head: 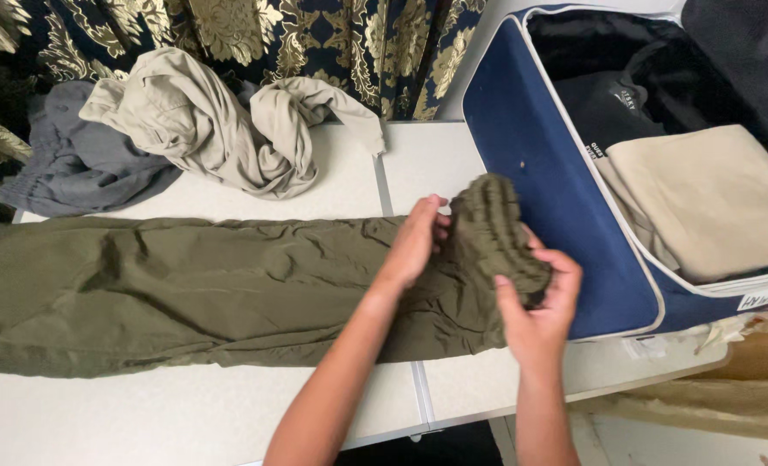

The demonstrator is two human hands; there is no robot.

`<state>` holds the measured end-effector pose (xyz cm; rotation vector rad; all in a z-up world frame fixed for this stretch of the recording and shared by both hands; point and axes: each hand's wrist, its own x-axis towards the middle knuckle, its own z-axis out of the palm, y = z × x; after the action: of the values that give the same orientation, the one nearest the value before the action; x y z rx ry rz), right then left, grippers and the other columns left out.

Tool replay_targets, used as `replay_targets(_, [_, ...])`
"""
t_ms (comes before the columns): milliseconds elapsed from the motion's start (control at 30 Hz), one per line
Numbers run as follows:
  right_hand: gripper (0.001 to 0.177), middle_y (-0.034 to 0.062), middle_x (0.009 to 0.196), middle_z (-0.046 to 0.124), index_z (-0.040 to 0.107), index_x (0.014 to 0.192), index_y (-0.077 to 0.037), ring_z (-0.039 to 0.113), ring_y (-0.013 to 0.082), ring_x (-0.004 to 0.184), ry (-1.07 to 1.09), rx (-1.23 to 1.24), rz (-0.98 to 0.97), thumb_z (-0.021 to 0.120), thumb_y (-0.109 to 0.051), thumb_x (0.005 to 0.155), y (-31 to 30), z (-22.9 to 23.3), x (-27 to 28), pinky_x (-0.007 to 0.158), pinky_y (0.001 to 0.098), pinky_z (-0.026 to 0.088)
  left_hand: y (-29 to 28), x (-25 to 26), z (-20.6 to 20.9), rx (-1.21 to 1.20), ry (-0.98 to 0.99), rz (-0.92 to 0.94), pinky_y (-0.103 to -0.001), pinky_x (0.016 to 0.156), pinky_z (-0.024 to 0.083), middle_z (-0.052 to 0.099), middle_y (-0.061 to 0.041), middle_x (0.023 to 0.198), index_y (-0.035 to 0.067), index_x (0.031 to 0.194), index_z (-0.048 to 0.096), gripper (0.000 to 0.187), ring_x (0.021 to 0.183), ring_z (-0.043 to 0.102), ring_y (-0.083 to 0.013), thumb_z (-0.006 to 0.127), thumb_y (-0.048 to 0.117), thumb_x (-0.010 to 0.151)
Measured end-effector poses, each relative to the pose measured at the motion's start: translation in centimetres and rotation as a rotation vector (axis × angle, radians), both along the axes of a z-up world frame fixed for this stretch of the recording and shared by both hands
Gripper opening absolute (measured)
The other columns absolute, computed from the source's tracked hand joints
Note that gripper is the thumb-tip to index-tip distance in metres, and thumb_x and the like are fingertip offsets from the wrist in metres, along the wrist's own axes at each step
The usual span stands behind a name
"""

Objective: The person folds a pair of green pants on a table, smoothing the fabric, aligning the legs, and folding it into a compact rectangle.

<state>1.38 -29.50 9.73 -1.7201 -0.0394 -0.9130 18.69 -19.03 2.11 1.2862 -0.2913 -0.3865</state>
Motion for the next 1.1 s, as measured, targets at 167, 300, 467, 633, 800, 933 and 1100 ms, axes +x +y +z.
replay_targets(167, [0.076, 0.0183, 0.154, 0.047, 0.044, 0.137, -0.004, 0.051, 0.0396, 0.138, 0.093, -0.539, 0.142, 0.083, 0.001, 0.071, 8.0, -0.8, 1.3, 0.113, 0.0464, 0.045, 9.6, 0.9, 3.0, -0.019, 0.105, -0.206, -0.035, 0.095, 0.053, 0.067, -0.010, 0.128, 0.011, 0.144, 0.051, 0.063, 0.114, 0.064, -0.0204, 0.059, 0.047, 0.093])
replay_targets(300, [0.078, 0.0172, 0.154, 0.042, 0.047, 0.143, -0.007, 0.050, 0.0411, 0.132, 0.349, -0.659, 0.270, 0.084, -0.010, 0.075, 10.5, -3.5, -0.3, 0.108, 0.0473, 0.041, 13.5, 3.4, -1.0, 0.110, 0.249, -0.089, -0.041, 0.089, 0.056, 0.069, -0.016, 0.116, 0.010, 0.144, 0.051, 0.070, 0.104, 0.066, -0.0265, 0.071, 0.021, 0.078])
replay_targets(467, [0.051, 0.0111, 0.125, 0.056, 0.069, 0.118, -0.012, 0.051, 0.0353, 0.116, 0.505, -0.857, 0.025, 0.085, -0.015, 0.070, 7.3, -7.0, -2.6, 0.099, 0.0473, 0.036, 14.5, 4.4, -5.5, 0.548, -0.241, 0.156, -0.039, 0.093, 0.050, 0.065, -0.029, 0.124, 0.002, 0.148, 0.047, 0.074, 0.110, 0.063, -0.0325, 0.081, 0.021, 0.085])
replay_targets(633, [0.033, 0.0034, 0.104, 0.064, 0.073, 0.104, -0.010, 0.058, 0.0254, 0.106, 0.406, -0.870, 0.110, 0.080, -0.008, 0.072, 3.7, -10.0, -2.5, 0.097, 0.0423, 0.041, 14.3, 2.6, -2.6, 0.649, -0.562, 0.206, -0.043, 0.088, 0.052, 0.066, -0.029, 0.124, 0.000, 0.144, 0.048, 0.085, 0.103, 0.065, -0.0422, 0.086, 0.025, 0.071])
replay_targets(800, [0.026, 0.0014, 0.096, 0.065, 0.078, 0.099, -0.011, 0.058, 0.0225, 0.097, 0.383, -0.855, 0.172, 0.079, -0.006, 0.073, 2.6, -10.3, -3.0, 0.092, 0.0381, 0.043, 14.9, 2.7, -2.4, 0.578, -0.276, 0.172, -0.043, 0.092, 0.055, 0.071, -0.022, 0.120, 0.007, 0.146, 0.053, 0.064, 0.098, 0.071, -0.0347, 0.066, 0.018, 0.084])
replay_targets(933, [0.030, 0.0026, 0.098, 0.066, 0.079, 0.104, -0.009, 0.059, 0.0227, 0.096, 0.476, -0.850, 0.341, 0.082, -0.010, 0.075, 2.0, -8.1, -2.8, 0.088, 0.0377, 0.045, 15.2, 1.3, -2.1, 0.729, -0.877, 0.378, -0.047, 0.086, 0.054, 0.068, -0.025, 0.115, 0.001, 0.129, 0.062, 0.044, 0.102, 0.065, -0.0440, 0.073, 0.015, 0.089])
replay_targets(1100, [0.028, 0.0045, 0.107, 0.065, 0.075, 0.111, -0.008, 0.064, 0.0218, 0.097, 0.469, -0.687, 0.329, 0.078, -0.012, 0.084, 2.4, -4.3, -1.6, 0.080, 0.0333, 0.054, 17.2, -2.2, 3.7, 0.921, -0.427, 0.340, -0.045, 0.085, 0.054, 0.071, -0.018, 0.102, 0.002, 0.108, 0.069, 0.027, 0.095, 0.069, -0.0359, 0.071, 0.026, 0.095])
